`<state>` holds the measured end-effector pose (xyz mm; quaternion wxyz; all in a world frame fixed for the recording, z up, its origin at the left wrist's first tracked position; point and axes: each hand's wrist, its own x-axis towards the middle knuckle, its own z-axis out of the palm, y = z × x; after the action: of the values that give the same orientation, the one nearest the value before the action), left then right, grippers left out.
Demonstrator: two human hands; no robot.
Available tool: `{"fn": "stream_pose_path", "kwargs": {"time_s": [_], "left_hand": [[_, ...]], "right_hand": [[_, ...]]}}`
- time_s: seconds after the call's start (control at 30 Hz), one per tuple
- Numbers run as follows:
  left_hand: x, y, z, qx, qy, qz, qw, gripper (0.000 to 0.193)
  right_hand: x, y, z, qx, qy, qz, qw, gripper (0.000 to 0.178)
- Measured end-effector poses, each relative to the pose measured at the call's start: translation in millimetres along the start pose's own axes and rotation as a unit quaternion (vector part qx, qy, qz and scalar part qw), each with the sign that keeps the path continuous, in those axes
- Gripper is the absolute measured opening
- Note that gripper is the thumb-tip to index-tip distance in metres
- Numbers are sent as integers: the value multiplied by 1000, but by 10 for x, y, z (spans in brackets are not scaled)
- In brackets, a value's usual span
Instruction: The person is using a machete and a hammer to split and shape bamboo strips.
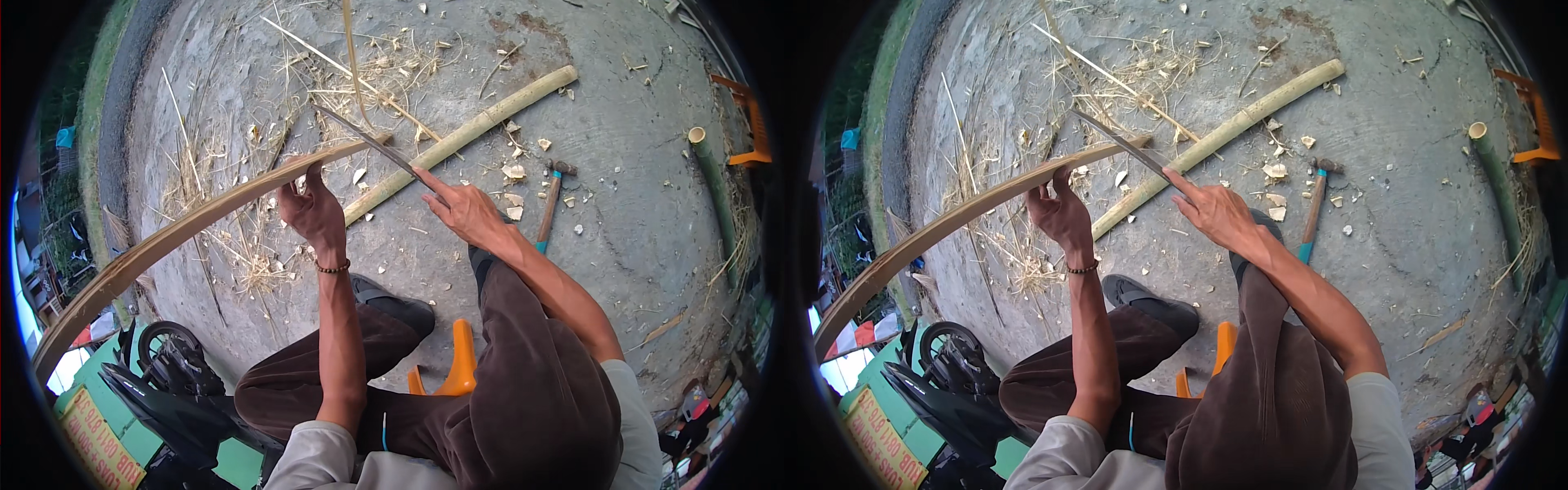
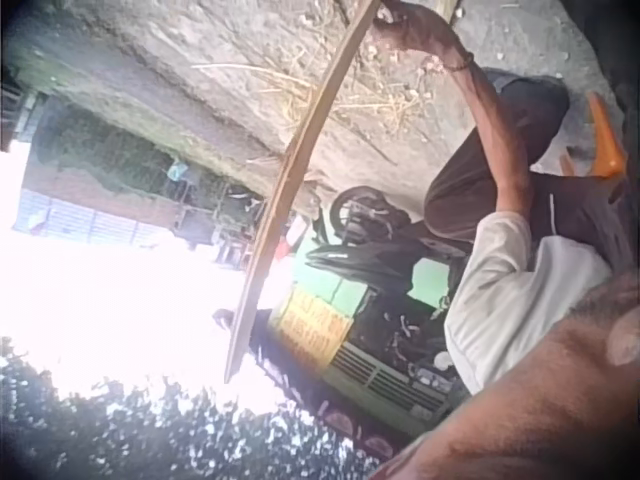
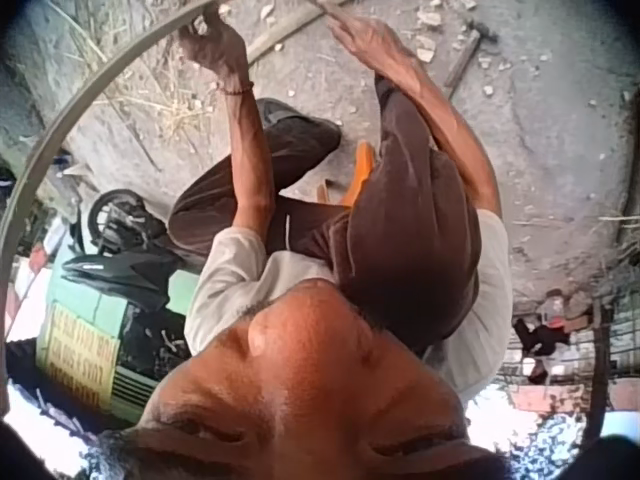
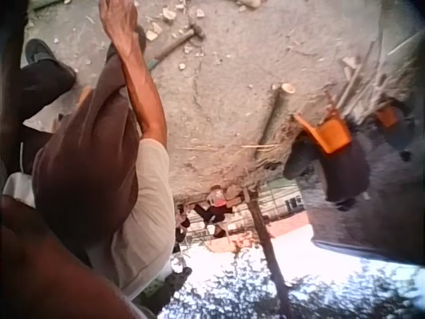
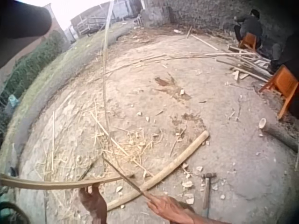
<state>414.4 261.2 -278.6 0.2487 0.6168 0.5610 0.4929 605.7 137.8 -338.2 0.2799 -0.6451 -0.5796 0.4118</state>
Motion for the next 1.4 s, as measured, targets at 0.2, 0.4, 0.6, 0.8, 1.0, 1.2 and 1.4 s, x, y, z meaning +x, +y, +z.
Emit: {"fn": "stream_pose_path", "kwargs": {"time_s": [0.2, 0.4, 0.6, 0.8, 1.0, 1.2, 1.4], "left_hand": [[78, -201, -24, 24, 13, 52, 998, 19], [81, -292, -145, 22, 12, 48, 999, 26], [108, -363, -246, 6, 19, 30, 999, 32], [173, -288, -99, 14, 26, 10, 1000, 33], [375, -347, -480, -80, 6, -46, 996, 21], [491, -270, -668, -138, -111, -13, 984, 27], [831, 392, -1221, -150, -88, 10, 985, 22]], "right_hand": [[202, -345, -77, 47, 22, -97, 994, 55], [143, 286, 53, 29, -76, 57, 995, 51], [261, 170, -37, 474, -170, 290, 814, 53], [81, 220, -72, 189, -22, 77, 979, 54], [41, 412, 168, 119, -14, 149, 982, 51], [-418, 496, -93, 321, 28, 225, 919, 49], [-632, 314, -546, 244, 50, 211, 945, 48]]}}
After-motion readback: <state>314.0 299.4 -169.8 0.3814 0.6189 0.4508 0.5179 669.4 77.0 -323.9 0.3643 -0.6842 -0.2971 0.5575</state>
